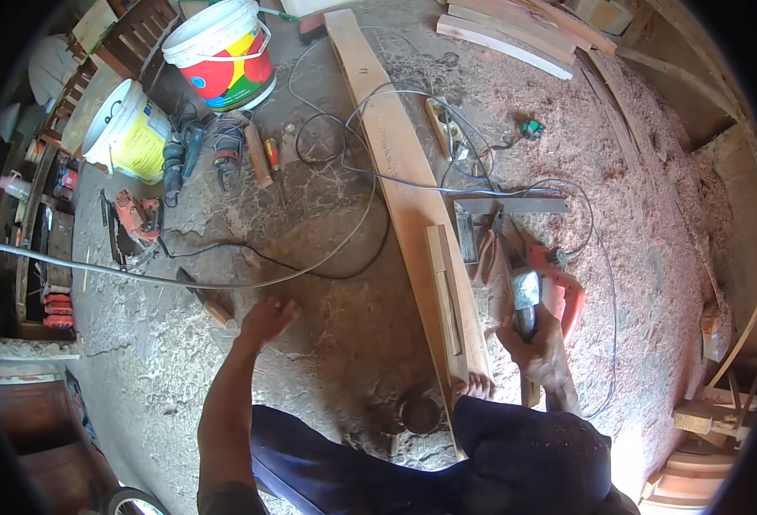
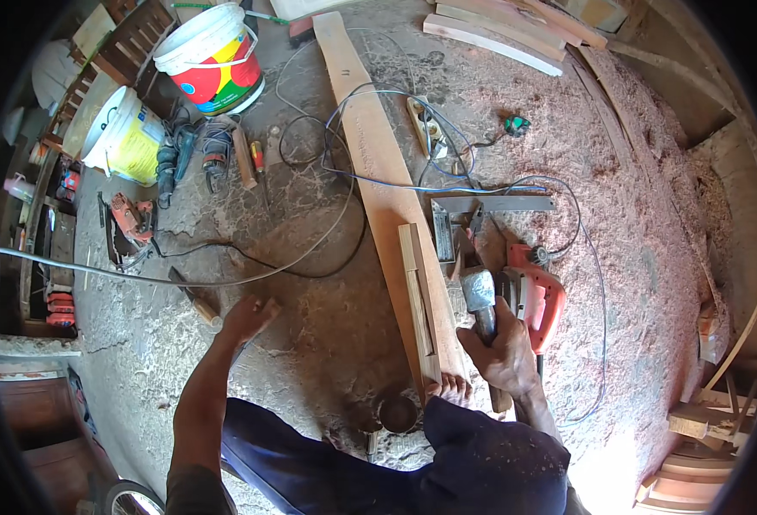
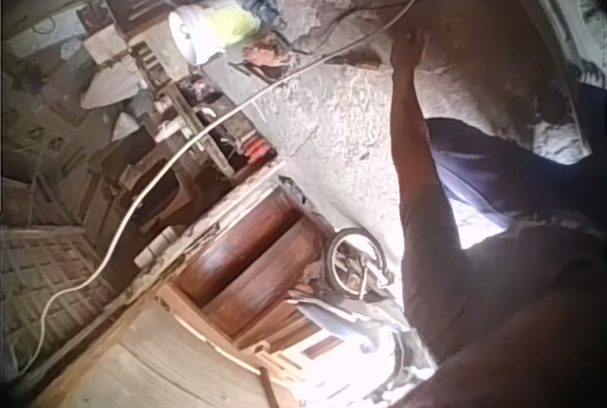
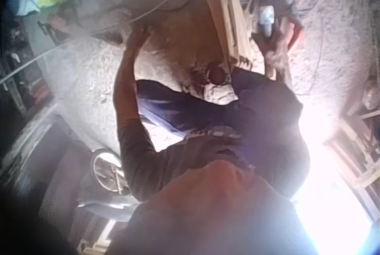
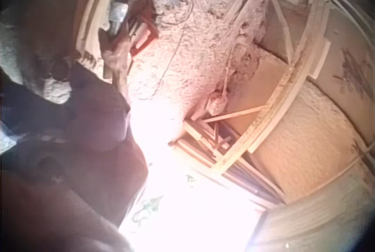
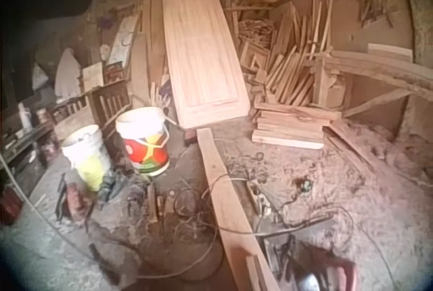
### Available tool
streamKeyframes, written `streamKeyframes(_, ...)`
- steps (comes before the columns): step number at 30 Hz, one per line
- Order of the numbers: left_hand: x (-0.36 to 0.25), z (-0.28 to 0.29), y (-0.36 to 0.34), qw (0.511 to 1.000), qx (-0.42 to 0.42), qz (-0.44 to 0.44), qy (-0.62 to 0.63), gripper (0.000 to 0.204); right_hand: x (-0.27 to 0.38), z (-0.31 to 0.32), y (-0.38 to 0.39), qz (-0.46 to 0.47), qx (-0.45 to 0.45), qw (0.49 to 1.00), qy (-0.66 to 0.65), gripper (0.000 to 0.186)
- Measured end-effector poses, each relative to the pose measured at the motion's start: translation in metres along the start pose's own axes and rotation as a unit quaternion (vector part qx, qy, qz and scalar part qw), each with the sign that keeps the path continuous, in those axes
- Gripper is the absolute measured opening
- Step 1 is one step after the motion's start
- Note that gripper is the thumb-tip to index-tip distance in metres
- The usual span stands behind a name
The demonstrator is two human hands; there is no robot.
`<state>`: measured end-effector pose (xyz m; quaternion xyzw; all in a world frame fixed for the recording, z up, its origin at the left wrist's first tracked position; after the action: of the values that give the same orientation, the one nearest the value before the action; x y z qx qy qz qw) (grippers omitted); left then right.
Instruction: The person uses an axe and a mallet to carve and shape a piece of wood, marks it with a pencil, and works on a wooden assembly by hand.
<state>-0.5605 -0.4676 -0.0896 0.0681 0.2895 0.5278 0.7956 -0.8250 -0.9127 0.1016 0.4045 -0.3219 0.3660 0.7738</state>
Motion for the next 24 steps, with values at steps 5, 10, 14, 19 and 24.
streamKeyframes(5,0.131,0.038,-0.004,0.959,-0.226,0.091,-0.142,0.048,0.004,-0.004,-0.004,0.005,-0.003,1.000,-0.030,0.037)
streamKeyframes(10,0.141,0.058,0.020,0.966,-0.020,0.121,-0.226,0.042,0.000,0.001,-0.002,0.007,-0.008,0.999,-0.033,0.038)
streamKeyframes(14,0.155,0.033,0.014,0.956,-0.070,0.130,-0.252,0.031,0.008,0.005,0.006,-0.013,0.002,1.000,-0.016,0.037)
streamKeyframes(19,0.164,0.046,0.024,0.889,-0.211,-0.071,-0.400,0.035,0.009,0.002,0.008,0.001,0.010,1.000,-0.008,0.037)
streamKeyframes(24,0.043,0.092,0.050,0.952,-0.129,-0.148,-0.235,0.047,0.009,0.000,0.011,0.018,0.003,0.997,-0.078,0.036)
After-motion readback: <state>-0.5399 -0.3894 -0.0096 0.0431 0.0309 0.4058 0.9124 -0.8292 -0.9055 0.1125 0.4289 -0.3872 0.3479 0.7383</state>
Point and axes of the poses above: each hand's wrist, its own y-axis away from the middle knuckle, its own z-axis out of the back of the hand, x = y × z, the point moved 2 cm from there along -y, towards the middle knuckle, and after that the axes turned 5 degrees about x, right-handed, at the moved point
